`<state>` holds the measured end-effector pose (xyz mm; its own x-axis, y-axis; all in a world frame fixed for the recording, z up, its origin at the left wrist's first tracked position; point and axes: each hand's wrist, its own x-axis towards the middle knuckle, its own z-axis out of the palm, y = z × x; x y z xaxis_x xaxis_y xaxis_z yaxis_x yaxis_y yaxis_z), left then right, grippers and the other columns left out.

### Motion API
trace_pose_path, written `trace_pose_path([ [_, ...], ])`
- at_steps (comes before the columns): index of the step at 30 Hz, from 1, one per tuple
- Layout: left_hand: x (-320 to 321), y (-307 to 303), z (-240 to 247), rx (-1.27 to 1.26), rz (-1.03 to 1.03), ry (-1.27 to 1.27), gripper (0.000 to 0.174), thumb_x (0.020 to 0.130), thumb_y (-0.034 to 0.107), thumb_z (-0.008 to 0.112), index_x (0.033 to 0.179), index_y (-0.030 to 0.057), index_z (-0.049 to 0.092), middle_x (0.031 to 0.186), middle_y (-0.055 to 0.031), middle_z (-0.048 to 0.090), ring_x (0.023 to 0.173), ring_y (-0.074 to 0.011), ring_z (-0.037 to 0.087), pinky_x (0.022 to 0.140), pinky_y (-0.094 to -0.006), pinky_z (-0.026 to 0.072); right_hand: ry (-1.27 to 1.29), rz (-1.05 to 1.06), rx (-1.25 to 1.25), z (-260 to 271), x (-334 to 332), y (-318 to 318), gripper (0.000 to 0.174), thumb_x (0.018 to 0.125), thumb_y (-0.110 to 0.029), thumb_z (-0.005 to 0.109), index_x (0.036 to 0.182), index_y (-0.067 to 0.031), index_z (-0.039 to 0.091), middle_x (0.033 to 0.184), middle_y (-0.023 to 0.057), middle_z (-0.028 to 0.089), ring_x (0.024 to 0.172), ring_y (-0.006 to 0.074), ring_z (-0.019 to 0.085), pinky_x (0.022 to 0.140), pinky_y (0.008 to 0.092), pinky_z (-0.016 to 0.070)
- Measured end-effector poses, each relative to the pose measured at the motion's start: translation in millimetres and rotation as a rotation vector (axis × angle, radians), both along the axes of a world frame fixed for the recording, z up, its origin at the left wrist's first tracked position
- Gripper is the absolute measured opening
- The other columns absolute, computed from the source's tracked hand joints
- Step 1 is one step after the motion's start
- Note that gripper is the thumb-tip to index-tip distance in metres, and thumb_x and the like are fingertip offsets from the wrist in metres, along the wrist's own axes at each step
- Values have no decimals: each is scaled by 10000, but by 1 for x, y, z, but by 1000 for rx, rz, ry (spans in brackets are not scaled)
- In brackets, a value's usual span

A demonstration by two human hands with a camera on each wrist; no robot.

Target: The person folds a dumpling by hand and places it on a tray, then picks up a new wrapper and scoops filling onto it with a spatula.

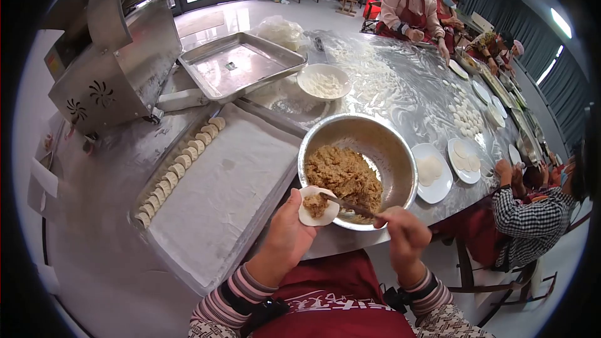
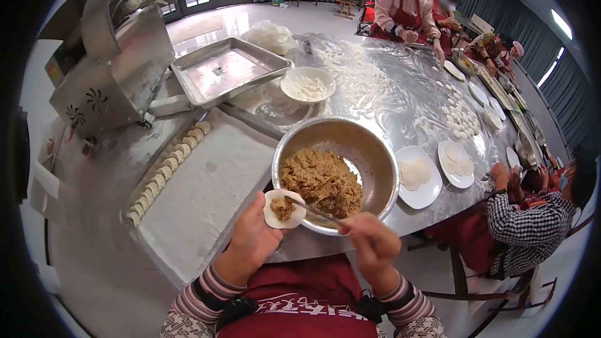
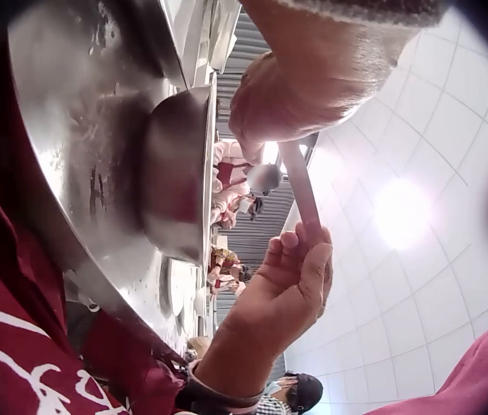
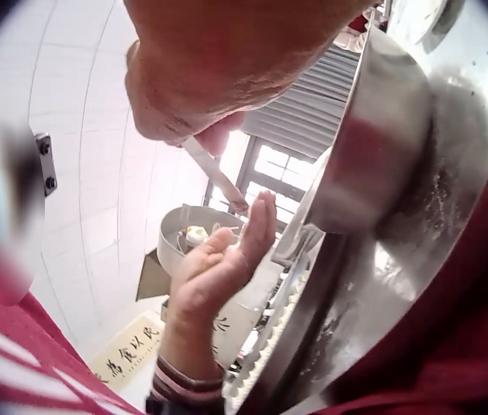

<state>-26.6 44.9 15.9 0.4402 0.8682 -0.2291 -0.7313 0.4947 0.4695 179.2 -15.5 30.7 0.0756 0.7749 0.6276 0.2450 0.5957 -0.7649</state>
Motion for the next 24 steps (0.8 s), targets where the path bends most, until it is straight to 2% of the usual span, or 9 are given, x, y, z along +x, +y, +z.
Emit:
trace_pose_path([
  [1,3,0,1,2,-1,-4,474,1005,382,339,1261,-8,420,1234,-153,519,1168,-255,505,1020,-408,395,-280,-34,208,2,0,1,156,784,37,643,936,3,634,846,154,654,719,219,623,652,336,498],
  [2,5,0,2,11,0,-36,480,1005,389,332,1261,-7,417,1235,-153,518,1169,-255,504,1021,-415,392,-284,-37,210,2,-1,0,156,784,37,643,936,3,634,846,154,654,719,219,623,652,336,498],
  [4,9,1,1,23,-3,-71,486,1005,396,324,1261,-6,413,1237,-152,517,1170,-255,502,1022,-423,389,-756,24,396,3,-5,-6,185,759,-11,690,937,-13,639,905,146,655,745,232,632,658,339,496],
  [5,11,2,-1,22,10,-71,484,1004,400,319,1254,-3,417,1234,-150,520,1165,-255,505,1020,-429,389,-806,41,450,-2,-4,-8,225,743,-72,723,947,-22,642,948,131,654,769,223,639,662,330,497],
  [10,18,5,-6,-25,57,-57,474,1004,408,309,1233,12,431,1219,-145,530,1145,-257,520,1006,-440,400,-901,16,434,6,-3,-24,250,738,-96,729,963,-30,643,964,110,646,779,206,635,664,318,492],
  [12,20,3,2,-61,52,24,510,1010,421,248,1239,10,444,1225,-147,527,1157,-276,503,1013,-440,380,-899,-90,409,9,-5,-24,254,736,-91,730,968,-37,640,967,108,643,772,201,634,659,311,489],
  [16,20,2,4,-32,35,9,501,1010,424,247,1227,22,453,1203,-143,538,1146,-271,508,1007,-425,387,-911,-31,449,2,-7,-20,251,736,-88,731,964,-40,638,965,111,644,769,196,637,667,313,490],
  [19,18,3,-2,0,26,-15,471,1005,417,297,1224,27,443,1202,-146,534,1109,-261,540,983,-435,421,-909,-25,428,14,-10,-27,254,739,-77,722,976,-29,642,964,115,643,766,198,634,669,313,497],
  [24,26,3,-6,40,19,-40,504,1008,419,262,1215,11,473,1191,-140,544,1139,-280,505,1017,-436,371,-946,-35,450,9,-9,-20,258,743,-76,714,985,-18,646,966,116,640,765,201,631,671,313,502],
])
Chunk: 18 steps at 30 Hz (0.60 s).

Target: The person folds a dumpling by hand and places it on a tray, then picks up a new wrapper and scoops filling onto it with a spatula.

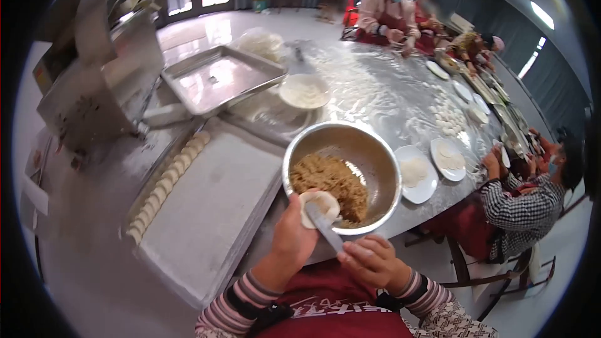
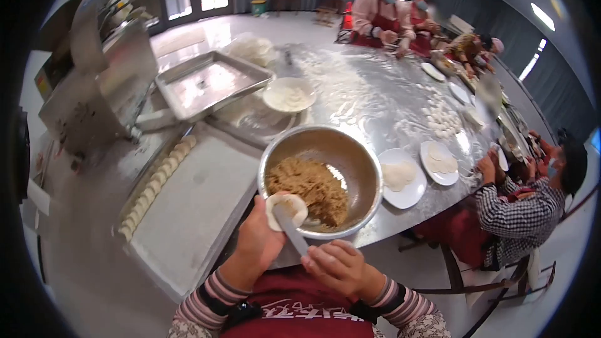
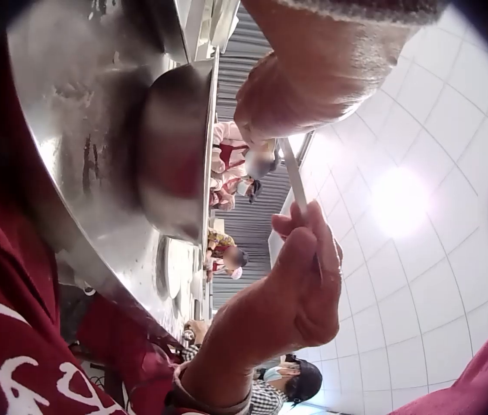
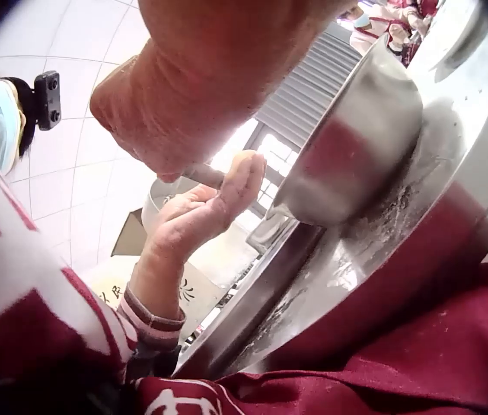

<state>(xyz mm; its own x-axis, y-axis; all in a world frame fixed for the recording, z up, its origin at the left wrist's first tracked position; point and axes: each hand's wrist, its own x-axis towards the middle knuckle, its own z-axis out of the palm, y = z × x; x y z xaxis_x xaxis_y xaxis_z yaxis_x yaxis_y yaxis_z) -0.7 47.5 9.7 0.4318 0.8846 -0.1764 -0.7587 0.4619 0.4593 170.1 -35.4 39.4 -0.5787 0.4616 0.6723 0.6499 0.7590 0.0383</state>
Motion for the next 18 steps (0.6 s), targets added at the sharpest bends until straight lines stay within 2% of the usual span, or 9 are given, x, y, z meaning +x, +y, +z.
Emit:
trace_pose_path([
  [4,-6,5,-18,84,11,-3,567,998,451,269,1253,-18,458,1195,-155,549,1133,-291,510,1016,-436,375,85,82,78,4,6,-4,204,781,-76,698,961,-3,634,918,110,651,749,195,625,673,305,503],
  [5,-9,4,-12,64,-19,9,540,993,461,285,1234,15,471,1210,-149,538,1148,-275,501,1002,-424,386,147,65,31,14,11,-6,194,797,-73,687,966,7,634,898,113,654,739,184,624,664,296,500],
  [7,-10,1,-4,19,-35,56,547,992,473,278,1226,21,478,1192,-141,549,1127,-270,523,963,-414,420,217,30,-9,21,17,-12,186,812,-70,677,971,16,633,878,116,658,728,173,623,656,287,497],
  [9,-9,-2,4,12,-57,68,556,990,480,279,1229,19,477,1186,-139,553,1121,-269,530,953,-412,429,992,-53,-534,17,18,-16,157,873,-81,620,984,29,632,832,105,663,693,142,617,640,265,495],
  [10,-8,-4,6,12,-91,48,577,987,489,277,1236,7,474,1192,-146,553,1119,-278,533,954,-415,433,998,-62,-523,16,20,-13,157,873,-81,620,984,29,632,832,105,663,693,142,617,640,265,495],
  [12,-9,-6,11,11,-125,29,598,984,497,275,1243,-5,471,1198,-153,553,1116,-288,537,955,-418,438,1455,-86,-864,16,27,1,175,917,-113,576,988,36,632,799,88,659,668,117,611,622,252,496],
  [14,-10,-9,13,36,-189,23,598,982,498,285,1223,-9,489,1216,-159,541,1142,-293,517,965,-425,425,1460,-80,-903,12,33,8,192,931,-137,563,977,38,630,793,79,658,655,113,614,616,252,507],
  [18,-7,-8,9,107,-204,-27,620,977,513,286,1192,-22,515,1219,-180,534,1168,-306,487,981,-428,398,1427,-245,-840,20,38,14,172,921,-146,574,938,13,639,809,77,664,669,128,630,601,257,515],
])
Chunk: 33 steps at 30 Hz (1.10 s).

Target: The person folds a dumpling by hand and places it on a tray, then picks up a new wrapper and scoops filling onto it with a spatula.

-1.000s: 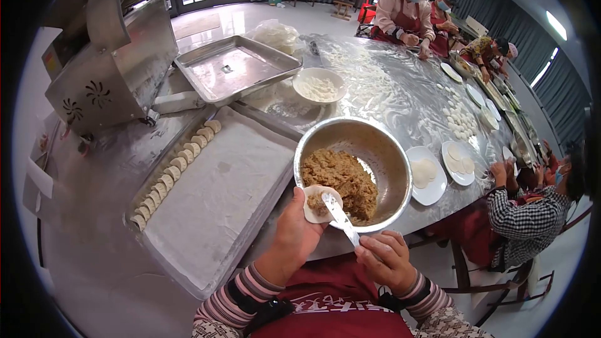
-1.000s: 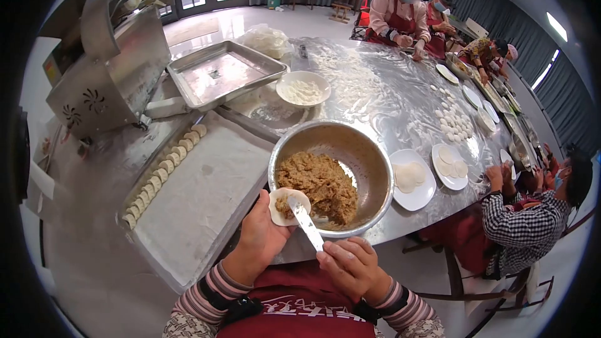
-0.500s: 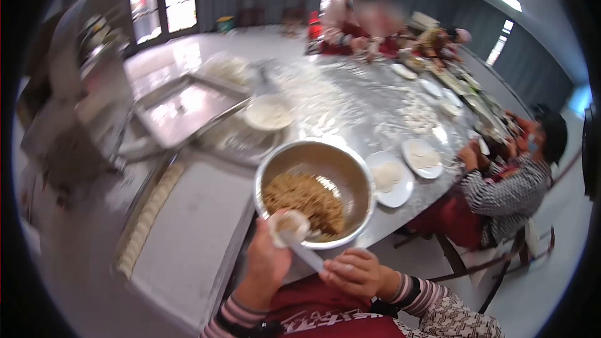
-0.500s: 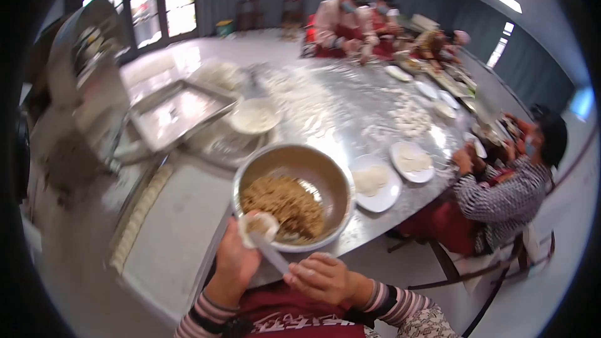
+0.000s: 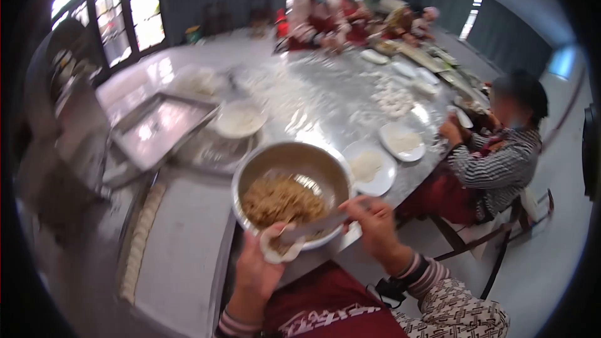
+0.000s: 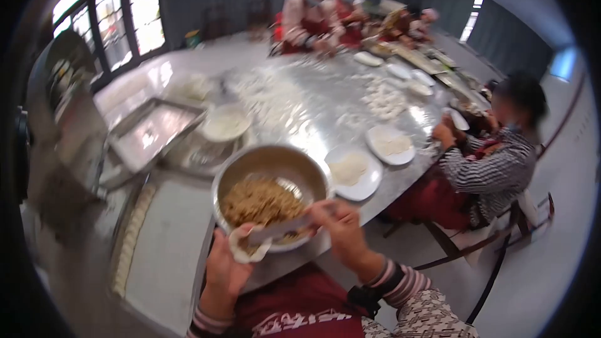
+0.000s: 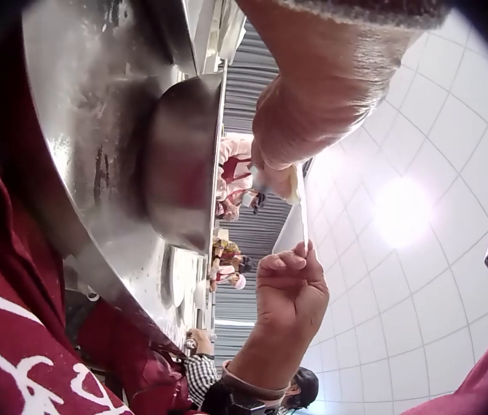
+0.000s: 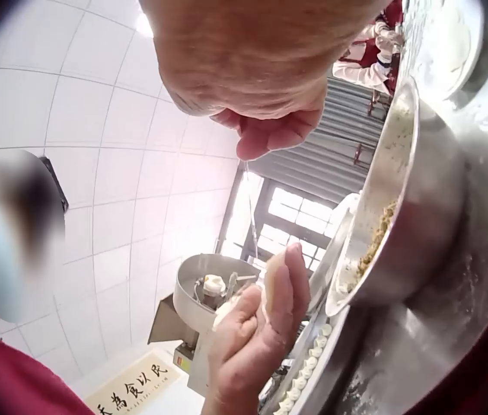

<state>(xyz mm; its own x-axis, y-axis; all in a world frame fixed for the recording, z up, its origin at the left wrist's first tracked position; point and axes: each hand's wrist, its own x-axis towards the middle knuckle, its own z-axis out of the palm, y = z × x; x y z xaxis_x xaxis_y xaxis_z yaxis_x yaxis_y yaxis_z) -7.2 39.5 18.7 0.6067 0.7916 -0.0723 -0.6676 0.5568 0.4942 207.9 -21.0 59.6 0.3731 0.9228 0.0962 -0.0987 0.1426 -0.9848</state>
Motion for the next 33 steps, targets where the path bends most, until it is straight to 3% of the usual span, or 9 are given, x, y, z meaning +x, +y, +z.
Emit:
trace_pose_path([
  [3,-4,2,2,-49,-53,25,659,980,511,276,1271,-55,448,1226,-158,536,1136,-266,520,957,-373,426,149,-13,106,5,9,3,158,914,-120,570,902,24,634,781,117,655,586,150,592,563,265,491],
  [9,-8,0,4,-72,-110,-2,643,992,496,214,1281,-38,427,1257,-168,517,1182,-266,503,1011,-400,405,85,163,31,2,3,8,172,906,-109,574,902,56,624,715,132,645,562,162,589,538,259,481],
  [15,-9,-2,6,-49,-178,3,648,990,503,209,1273,-31,444,1274,-166,511,1200,-253,492,1024,-387,394,-58,157,-1,-5,0,18,165,892,-93,592,893,68,626,691,131,643,547,157,592,537,245,481],
  [22,-10,-3,0,-87,-91,5,678,979,527,218,1273,-37,453,1264,-174,524,1202,-262,495,1029,-381,388,159,94,38,-5,11,23,148,889,-83,589,902,58,631,696,135,650,534,154,591,515,242,479],
  [29,-9,-3,2,-104,-38,22,651,986,508,229,1284,-32,435,1272,-165,515,1199,-272,495,1030,-400,389,149,53,-5,-18,-1,22,125,897,-65,568,898,42,632,720,139,650,548,154,597,525,254,491],
  [32,-7,0,0,-125,89,6,611,992,490,235,1280,-11,434,1271,-158,512,1197,-272,492,1030,-406,388,109,-69,147,-7,-4,12,107,891,-19,544,905,54,621,736,134,644,564,159,596,532,262,486],
  [33,-6,2,-2,-141,155,-23,587,995,481,237,1274,4,437,1267,-153,512,1196,-272,489,1030,-410,388,-194,-79,315,-5,-8,9,101,882,8,531,906,60,614,733,130,639,577,166,596,530,266,479],
])
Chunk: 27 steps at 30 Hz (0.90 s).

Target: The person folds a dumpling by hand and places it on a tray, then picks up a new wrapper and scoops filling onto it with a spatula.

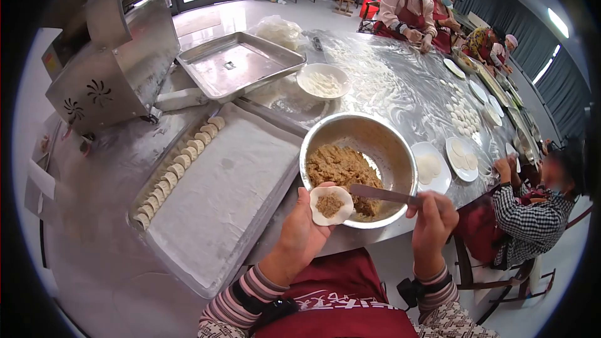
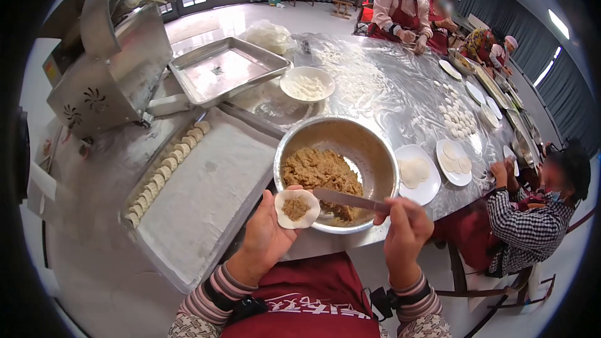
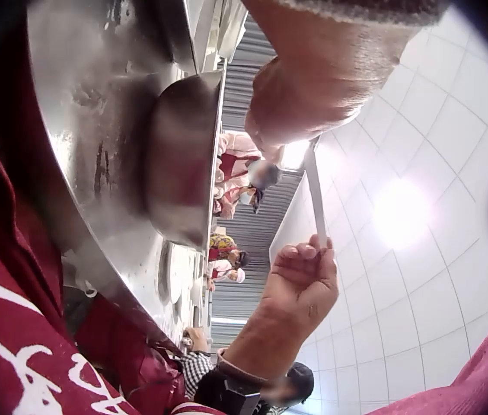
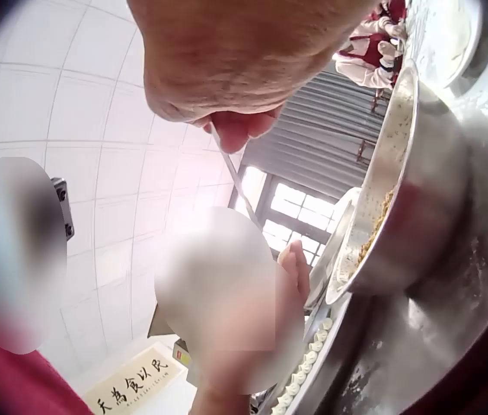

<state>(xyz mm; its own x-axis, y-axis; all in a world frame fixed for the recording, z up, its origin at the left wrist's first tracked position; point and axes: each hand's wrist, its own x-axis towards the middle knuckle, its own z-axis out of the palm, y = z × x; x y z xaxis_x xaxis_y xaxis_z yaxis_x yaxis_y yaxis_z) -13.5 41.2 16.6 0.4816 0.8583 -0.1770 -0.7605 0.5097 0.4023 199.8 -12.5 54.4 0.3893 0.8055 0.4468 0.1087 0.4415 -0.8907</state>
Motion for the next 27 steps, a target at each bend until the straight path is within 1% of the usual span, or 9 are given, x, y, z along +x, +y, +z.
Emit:
trace_pose_path([
  [1,1,2,-1,7,5,0,587,995,481,237,1274,4,437,1267,-153,512,1196,-272,489,1030,-410,388,-304,-45,160,3,-5,-5,100,872,36,518,907,67,606,731,127,633,591,173,596,529,270,472],
  [2,2,3,-1,11,36,-17,573,996,478,233,1263,16,441,1263,-151,514,1195,-274,486,1031,-417,385,-459,-39,226,7,-12,-11,98,826,82,521,895,81,591,737,137,627,618,194,593,544,285,469],
  [5,7,5,3,9,96,-49,558,997,475,222,1246,30,447,1257,-152,515,1195,-278,481,1035,-432,375,-1018,30,413,6,-27,-16,134,765,17,642,897,6,618,866,138,644,666,212,608,632,310,479],
  [6,8,5,4,-3,124,-60,556,998,475,216,1239,32,449,1255,-154,515,1195,-280,480,1038,-440,369,-1018,28,414,4,-30,-18,134,765,17,642,897,6,618,866,138,644,666,212,608,632,310,479],
  [8,10,5,3,-1,132,-88,557,999,473,208,1241,30,446,1257,-153,515,1193,-280,480,1041,-439,365,-1268,32,459,-6,-37,-21,199,742,-46,694,931,-33,635,919,119,654,706,194,619,664,310,474],
  [15,13,5,-7,-40,155,-13,565,1003,459,184,1241,16,441,1261,-165,515,1191,-294,479,1051,-423,355,-1309,98,474,-10,-43,-35,213,776,-86,689,974,-30,634,919,97,660,711,163,619,689,295,463],
  [19,12,2,-2,-52,129,8,569,1003,458,183,1232,13,453,1255,-166,520,1188,-291,485,1049,-415,359,-1341,6,508,-5,-41,-28,224,757,-89,703,967,-48,636,915,93,658,708,156,611,689,289,459],
  [23,13,4,-3,7,101,-22,572,1003,458,187,1224,10,465,1242,-169,529,1186,-301,489,1045,-421,363,-1315,136,524,-9,-41,-29,217,734,-84,713,941,-58,652,929,90,657,732,160,612,688,292,464],
  [27,12,4,-4,7,100,31,567,1006,452,190,1223,7,466,1228,-177,534,1180,-315,491,1045,-433,360,-1276,90,550,-3,-37,-32,191,736,-87,708,920,-58,665,942,94,657,751,163,613,686,292,472],
])
